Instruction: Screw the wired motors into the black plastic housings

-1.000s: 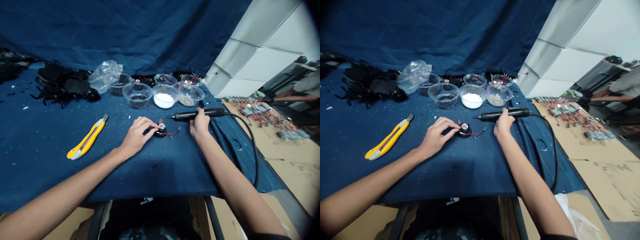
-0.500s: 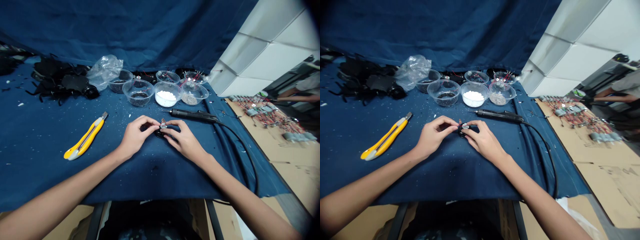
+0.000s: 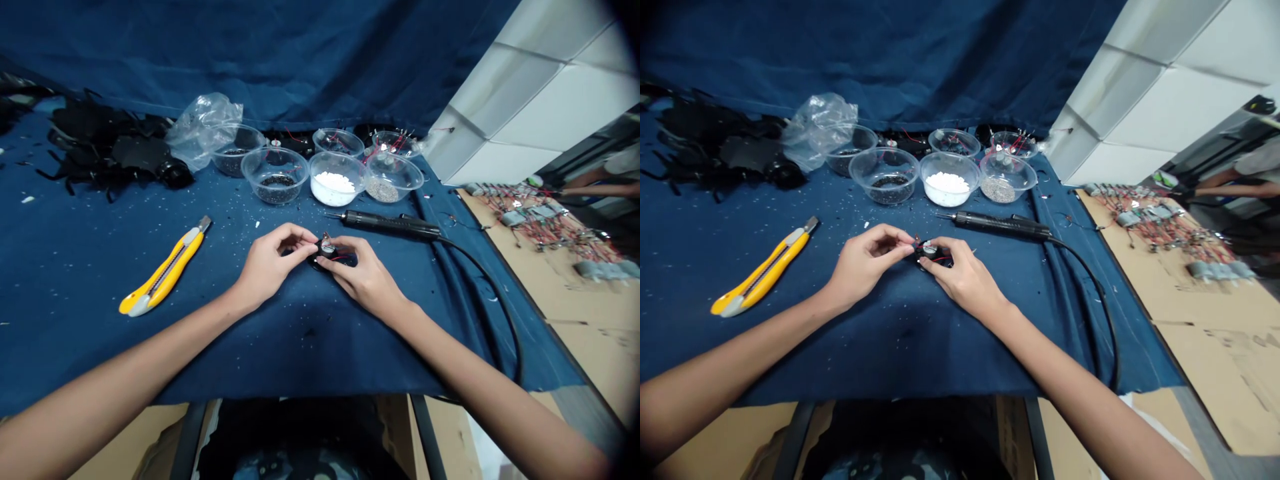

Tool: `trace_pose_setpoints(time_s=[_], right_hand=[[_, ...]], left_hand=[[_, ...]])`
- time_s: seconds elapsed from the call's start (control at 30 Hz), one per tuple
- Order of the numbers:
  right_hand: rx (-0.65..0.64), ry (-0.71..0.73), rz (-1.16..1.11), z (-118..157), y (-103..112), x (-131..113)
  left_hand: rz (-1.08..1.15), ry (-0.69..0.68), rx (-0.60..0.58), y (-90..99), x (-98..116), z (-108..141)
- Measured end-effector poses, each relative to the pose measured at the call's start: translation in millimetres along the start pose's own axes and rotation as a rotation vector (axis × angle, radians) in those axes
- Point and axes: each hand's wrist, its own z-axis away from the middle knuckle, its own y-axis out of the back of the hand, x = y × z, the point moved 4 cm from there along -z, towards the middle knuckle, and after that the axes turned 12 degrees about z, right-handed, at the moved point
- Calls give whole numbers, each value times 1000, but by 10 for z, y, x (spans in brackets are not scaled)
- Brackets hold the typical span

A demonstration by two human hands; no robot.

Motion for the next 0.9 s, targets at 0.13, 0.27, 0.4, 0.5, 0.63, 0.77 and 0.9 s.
trace_pose_setpoints(time_s=[0.13, 0.27, 0.4, 0.5, 0.63, 0.77, 0.9], right_hand=[[23, -19, -58, -2, -52, 9], [18, -35, -96, -12, -77, 31], [13, -29, -95, -20, -61, 31], [2, -28, -72, -17, -50, 23], [-17, -47, -53, -10, -56, 22], [-32, -55, -37, -20, -59, 12], [-38, -57, -11, -32, -44, 0]], left_hand=[[-35, -36, 37, 17, 61, -13], [-78, -60, 40, 29, 92, -15], [-142, -93, 15, 9, 93, -11], [-158, -109, -6, -19, 79, 0], [-185, -101, -27, -45, 49, 47], [-363, -171, -69, -66, 76, 100], [-269, -123, 68, 17, 73, 89]])
